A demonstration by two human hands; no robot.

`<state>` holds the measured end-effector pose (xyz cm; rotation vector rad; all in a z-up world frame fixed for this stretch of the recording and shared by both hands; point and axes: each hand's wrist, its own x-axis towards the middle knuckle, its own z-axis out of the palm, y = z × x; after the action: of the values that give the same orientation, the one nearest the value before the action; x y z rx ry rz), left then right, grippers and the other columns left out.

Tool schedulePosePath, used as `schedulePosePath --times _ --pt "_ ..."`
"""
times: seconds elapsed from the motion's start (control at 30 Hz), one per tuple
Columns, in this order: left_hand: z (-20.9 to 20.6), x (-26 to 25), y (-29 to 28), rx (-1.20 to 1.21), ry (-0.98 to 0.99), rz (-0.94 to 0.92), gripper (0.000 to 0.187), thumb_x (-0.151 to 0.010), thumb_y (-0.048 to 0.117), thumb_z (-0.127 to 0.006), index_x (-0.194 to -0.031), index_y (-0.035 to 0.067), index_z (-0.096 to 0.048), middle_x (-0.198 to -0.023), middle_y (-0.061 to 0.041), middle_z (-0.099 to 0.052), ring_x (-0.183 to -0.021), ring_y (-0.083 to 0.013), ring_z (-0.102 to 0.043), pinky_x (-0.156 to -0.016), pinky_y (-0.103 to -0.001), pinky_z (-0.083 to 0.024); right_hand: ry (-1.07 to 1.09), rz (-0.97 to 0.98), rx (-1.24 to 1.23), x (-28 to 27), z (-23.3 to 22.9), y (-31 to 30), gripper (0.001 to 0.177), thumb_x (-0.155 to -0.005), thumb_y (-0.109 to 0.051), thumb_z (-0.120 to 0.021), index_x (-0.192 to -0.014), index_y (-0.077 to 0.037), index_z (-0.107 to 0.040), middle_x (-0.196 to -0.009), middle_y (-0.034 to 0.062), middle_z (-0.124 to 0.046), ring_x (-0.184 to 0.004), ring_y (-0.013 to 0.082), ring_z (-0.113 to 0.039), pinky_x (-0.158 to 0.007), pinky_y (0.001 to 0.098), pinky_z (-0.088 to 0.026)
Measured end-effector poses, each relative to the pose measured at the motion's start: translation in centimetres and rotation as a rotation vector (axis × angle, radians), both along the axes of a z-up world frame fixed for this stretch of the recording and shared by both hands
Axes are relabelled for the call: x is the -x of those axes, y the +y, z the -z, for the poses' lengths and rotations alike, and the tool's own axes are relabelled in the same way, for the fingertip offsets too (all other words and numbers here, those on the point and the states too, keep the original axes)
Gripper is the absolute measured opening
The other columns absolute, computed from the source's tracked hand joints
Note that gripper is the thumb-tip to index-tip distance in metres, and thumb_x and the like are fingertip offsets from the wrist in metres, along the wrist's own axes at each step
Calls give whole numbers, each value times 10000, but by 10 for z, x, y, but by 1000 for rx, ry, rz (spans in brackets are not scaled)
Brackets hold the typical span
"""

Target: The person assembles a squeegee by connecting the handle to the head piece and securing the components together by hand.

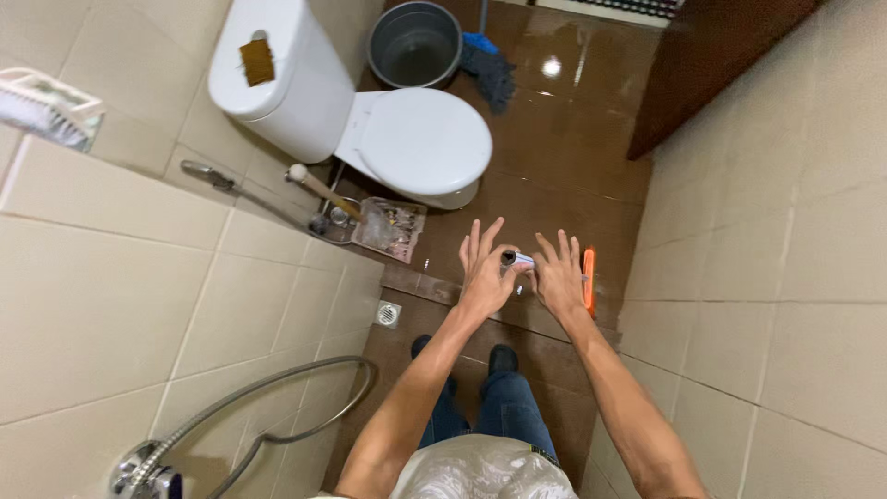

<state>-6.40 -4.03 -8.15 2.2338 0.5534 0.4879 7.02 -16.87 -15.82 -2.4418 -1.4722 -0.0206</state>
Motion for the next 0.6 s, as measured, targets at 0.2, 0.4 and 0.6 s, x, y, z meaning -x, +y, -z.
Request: schedulePosePath --times 0.2,0.4,0.6 --pt "-18 53 66 -45 37 -97 274 -876 215 -735 -1035 -8 -751 -1653 -143 -307 -1570 -433 -65 -1241 -635 -45 48 -108 -79 45 0 79 265 -865 -235 -731 -1059 -55 -734 -1469 154 -562 -1474 466 -354 -1238 604 -206" --pt "-38 108 135 -92 -57 -174 217 -925 151 -727 -1045 -30 -725 -1658 -108 -359 -1593 -438 -95 -1255 -624 -93 77 -208 -151 93 -11 166 281 -855 -194 -738 -1073 -18 -709 -1483 129 -577 -1478 457 -374 -1247 596 -209" --pt "-55 139 199 -165 8 -233 219 -855 91 -710 -1022 -49 -732 -1623 -146 -376 -1562 -467 -78 -1234 -653 -53 105 -275 -147 129 -21 246 315 -861 -193 -718 -1115 -6 -709 -1464 148 -570 -1469 474 -353 -1229 619 -187"
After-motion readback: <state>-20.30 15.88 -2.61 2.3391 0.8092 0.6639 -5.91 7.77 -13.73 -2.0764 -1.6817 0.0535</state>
